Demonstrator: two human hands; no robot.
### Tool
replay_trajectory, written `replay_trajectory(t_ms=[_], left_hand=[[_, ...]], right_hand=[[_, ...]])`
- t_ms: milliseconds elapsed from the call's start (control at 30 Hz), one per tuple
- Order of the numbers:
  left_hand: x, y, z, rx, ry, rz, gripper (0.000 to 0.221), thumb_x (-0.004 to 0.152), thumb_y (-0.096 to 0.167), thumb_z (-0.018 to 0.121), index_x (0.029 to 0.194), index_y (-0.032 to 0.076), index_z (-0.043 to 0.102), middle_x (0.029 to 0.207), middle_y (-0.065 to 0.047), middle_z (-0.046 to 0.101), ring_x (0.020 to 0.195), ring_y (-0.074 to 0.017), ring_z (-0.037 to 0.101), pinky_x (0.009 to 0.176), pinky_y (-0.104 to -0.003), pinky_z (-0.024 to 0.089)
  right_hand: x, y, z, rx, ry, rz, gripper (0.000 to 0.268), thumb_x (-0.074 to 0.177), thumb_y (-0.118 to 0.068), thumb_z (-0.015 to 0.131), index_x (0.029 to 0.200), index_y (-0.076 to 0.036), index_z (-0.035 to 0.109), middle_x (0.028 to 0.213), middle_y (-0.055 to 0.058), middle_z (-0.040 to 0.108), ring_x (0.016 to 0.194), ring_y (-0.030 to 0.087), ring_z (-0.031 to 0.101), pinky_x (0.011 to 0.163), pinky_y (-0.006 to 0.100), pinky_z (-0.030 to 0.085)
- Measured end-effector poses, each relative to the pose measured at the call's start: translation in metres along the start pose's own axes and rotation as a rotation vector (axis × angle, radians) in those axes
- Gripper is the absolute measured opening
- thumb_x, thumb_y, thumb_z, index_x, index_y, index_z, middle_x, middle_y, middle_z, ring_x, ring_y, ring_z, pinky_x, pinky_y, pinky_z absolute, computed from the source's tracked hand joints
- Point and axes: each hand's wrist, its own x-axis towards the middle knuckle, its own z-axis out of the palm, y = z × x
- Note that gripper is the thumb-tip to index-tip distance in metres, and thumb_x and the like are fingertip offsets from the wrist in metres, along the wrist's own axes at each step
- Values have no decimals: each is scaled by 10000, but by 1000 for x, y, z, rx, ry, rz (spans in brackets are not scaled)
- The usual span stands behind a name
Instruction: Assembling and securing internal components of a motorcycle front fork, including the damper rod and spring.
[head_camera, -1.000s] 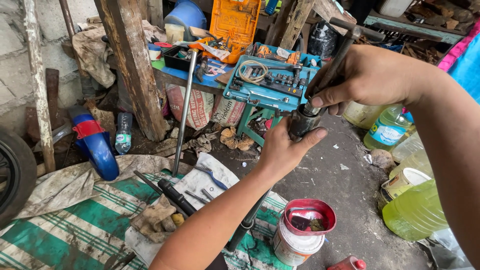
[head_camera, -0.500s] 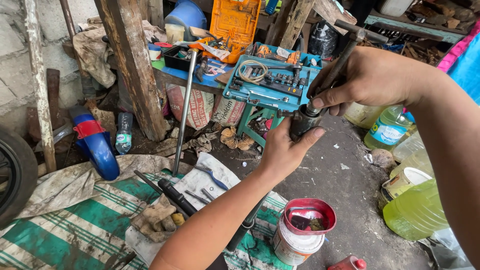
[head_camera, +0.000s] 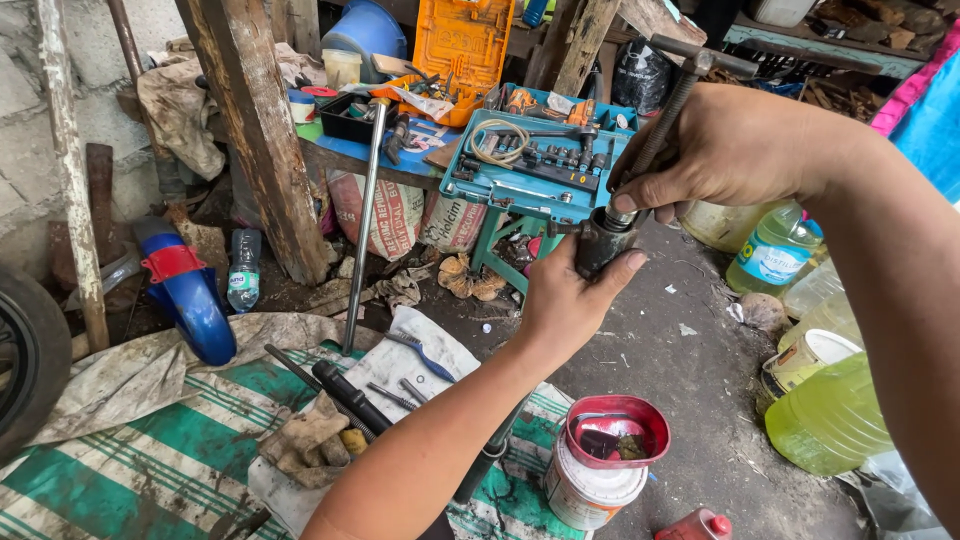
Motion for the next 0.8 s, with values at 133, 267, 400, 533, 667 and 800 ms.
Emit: replay_trajectory(t_ms=[133,267,400,533,667,800], left_hand=[[0,-3,1,20,12,13,444,940,512,773,1065,88,726,863,-53,762,741,-191,691,607,-354,533],[-1,-4,-1,23,7,10,426,950,497,774,1044,88,703,837,-47,719,703,-190,656,576,-359,506],[-1,-2,-1,32,-1,-21,423,942,500,780,1023,94,695,805,-39,704,677,-186,641,557,-366,497],[-1,-1,-1,47,4,-24,448,934,522,769,1041,91,716,843,-53,723,736,-198,663,611,-361,514],[-2,2,-3,2,-32,-25,417,953,494,764,1043,94,689,810,-37,682,675,-173,632,571,-339,508],[-1,2,-4,-27,-19,-9,400,951,466,782,1070,91,713,848,-50,718,721,-179,651,611,-347,506]], right_hand=[[-1,2,1,-24,-8,4,291,902,-346,891,1122,-166,957,962,12,954,870,165,807,900,337,597],[4,11,5,-10,-13,-17,311,911,-351,871,1157,-178,949,1037,-35,961,915,141,787,941,328,593],[-4,2,2,76,-39,36,297,931,-289,871,1144,-104,964,954,81,962,822,214,861,822,350,649],[-1,4,4,194,-60,53,265,963,-173,855,1150,-4,934,909,193,915,806,298,851,796,402,690],[-5,-2,1,147,-49,58,258,973,-205,862,1127,-17,946,851,204,898,767,294,826,779,395,669],[-3,-3,2,152,-46,62,268,976,-192,858,1137,7,936,846,224,889,757,303,814,763,414,668]])
